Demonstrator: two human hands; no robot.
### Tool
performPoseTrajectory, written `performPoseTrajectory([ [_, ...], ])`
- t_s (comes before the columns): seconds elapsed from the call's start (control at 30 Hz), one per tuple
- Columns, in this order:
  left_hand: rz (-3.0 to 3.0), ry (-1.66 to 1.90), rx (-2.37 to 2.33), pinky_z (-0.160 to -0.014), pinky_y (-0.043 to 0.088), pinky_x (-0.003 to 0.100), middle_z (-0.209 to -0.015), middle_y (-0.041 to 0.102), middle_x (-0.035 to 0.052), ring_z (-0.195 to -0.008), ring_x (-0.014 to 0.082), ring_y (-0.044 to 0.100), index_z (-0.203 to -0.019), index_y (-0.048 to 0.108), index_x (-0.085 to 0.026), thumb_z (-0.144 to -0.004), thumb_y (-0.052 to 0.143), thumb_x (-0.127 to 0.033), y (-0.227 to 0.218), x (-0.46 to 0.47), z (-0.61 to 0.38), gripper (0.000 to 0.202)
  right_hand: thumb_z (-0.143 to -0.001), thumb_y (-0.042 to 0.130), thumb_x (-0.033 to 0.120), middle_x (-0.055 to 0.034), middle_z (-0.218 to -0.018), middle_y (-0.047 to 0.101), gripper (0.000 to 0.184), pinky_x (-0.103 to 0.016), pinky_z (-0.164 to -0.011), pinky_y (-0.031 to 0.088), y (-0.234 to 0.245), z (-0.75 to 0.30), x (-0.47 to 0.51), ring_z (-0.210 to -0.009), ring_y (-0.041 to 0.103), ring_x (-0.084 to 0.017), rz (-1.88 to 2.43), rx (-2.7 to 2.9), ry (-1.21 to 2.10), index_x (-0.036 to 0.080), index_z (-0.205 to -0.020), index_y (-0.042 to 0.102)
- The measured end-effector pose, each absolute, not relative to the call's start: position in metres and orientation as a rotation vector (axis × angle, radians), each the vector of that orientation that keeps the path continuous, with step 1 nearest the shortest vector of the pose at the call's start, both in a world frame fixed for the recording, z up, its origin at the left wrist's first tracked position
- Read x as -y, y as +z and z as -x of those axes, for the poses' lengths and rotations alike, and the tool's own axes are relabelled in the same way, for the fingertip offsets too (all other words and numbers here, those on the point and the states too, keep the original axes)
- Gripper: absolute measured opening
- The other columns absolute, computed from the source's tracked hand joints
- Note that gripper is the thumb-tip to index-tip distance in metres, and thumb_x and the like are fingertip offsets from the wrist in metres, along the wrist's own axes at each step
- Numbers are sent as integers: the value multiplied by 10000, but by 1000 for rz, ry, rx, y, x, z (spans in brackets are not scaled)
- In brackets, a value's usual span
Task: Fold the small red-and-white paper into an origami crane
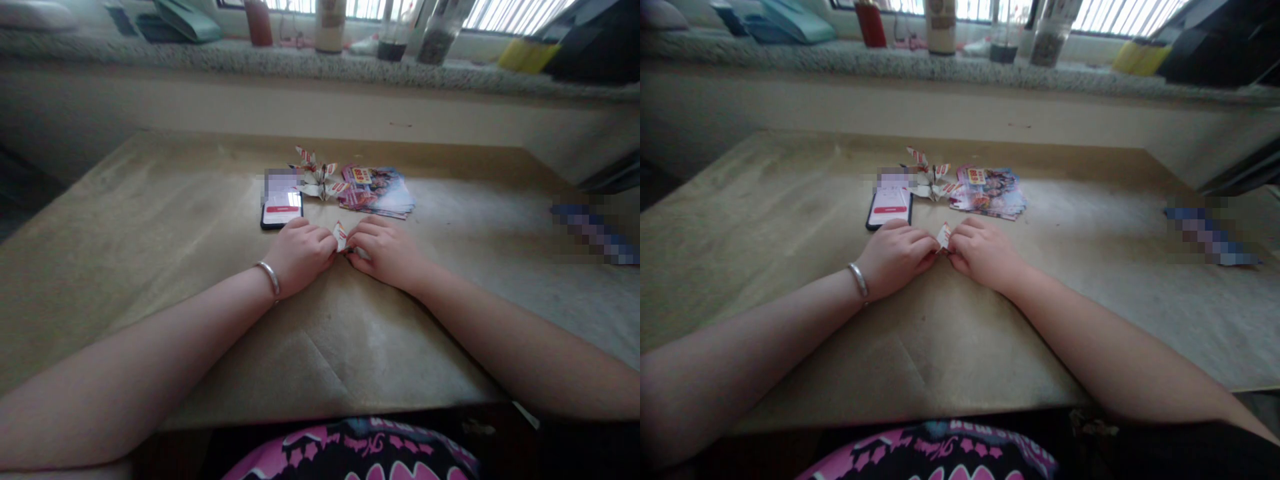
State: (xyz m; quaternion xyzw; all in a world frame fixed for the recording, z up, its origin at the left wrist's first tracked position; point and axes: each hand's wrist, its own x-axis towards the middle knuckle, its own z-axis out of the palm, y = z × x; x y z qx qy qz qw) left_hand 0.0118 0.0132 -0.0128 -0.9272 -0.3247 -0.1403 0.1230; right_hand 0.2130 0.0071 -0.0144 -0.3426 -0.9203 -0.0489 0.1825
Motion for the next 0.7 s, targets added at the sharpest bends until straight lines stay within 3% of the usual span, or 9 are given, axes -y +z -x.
performPoseTrajectory([
  [0.2,2796,-550,996,-781,444,337,-845,676,50,-840,201,602,-787,643,-169,-799,557,-241,-17,-19,-10,112,-828,522,220,-100,-909,660,121,-369,-828,432,-18,-211,-9,-906,529,-245,979,2593,-125,165,-814,629],
  [0.37,2943,-661,1042,-795,474,307,-870,664,68,-830,176,593,-789,650,-147,-834,521,-231,-20,-20,-8,160,-847,488,218,-105,-920,646,136,-363,-839,431,-20,-211,-8,-903,521,-238,974,2593,-80,162,-831,611],
  [0.7,2967,-678,1135,-757,469,293,-810,655,67,-793,163,589,-744,635,-140,-865,525,-259,-21,-23,-8,203,-793,559,240,-54,-748,624,75,-324,-740,407,-18,-212,-7,-768,541,-195,1125,2399,189,186,-750,587],
])
